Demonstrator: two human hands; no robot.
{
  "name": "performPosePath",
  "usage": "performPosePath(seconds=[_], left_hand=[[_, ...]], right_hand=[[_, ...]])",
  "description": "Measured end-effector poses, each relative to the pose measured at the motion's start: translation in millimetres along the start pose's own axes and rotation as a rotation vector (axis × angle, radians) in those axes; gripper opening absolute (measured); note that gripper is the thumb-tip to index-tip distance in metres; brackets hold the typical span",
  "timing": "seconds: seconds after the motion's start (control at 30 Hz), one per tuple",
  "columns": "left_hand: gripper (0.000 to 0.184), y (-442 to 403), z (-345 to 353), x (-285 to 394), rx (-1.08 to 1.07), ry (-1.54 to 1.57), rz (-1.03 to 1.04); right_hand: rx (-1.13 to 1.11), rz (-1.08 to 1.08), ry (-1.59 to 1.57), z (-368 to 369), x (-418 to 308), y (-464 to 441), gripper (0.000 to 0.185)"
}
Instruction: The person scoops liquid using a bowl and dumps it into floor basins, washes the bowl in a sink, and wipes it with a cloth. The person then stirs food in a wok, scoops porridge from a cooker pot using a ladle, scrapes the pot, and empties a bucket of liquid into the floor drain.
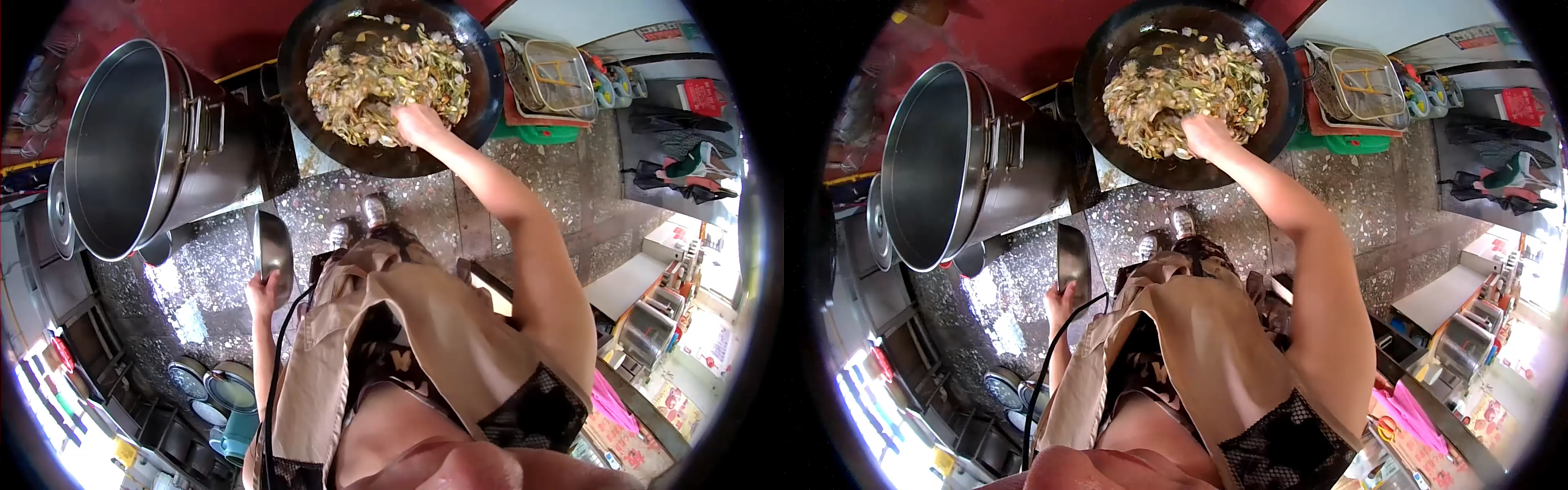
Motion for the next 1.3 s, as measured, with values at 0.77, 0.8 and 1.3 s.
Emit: performPosePath(seconds=[0.77, 0.8, 1.3], left_hand=[[0.031, -6.6, 13.4, 9.7, 0.006, 0.05, -0.004], [0.031, -6.9, 14.9, 7.4, 0.0, 0.068, -0.024], [0.031, -1.1, 7.8, 15.1, 0.026, 0.001, 0.015]], right_hand=[[0.082, 0.013, 0.168, -28.2, 86.3, 57.6, 0.026], [0.145, -0.004, 0.094, -22.2, 84.1, 40.3, 0.026], [0.202, -0.03, -0.159, -35.4, 65.5, 73.6, 0.03]])
Point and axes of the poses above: each hand's wrist, its own y-axis away from the middle knuckle, its own z-axis out of the palm, x = y × z, the point moved 4 cm from there along -y, towards the middle knuckle, and after that the axes turned 9 degrees about z, right-handed, at the moved point
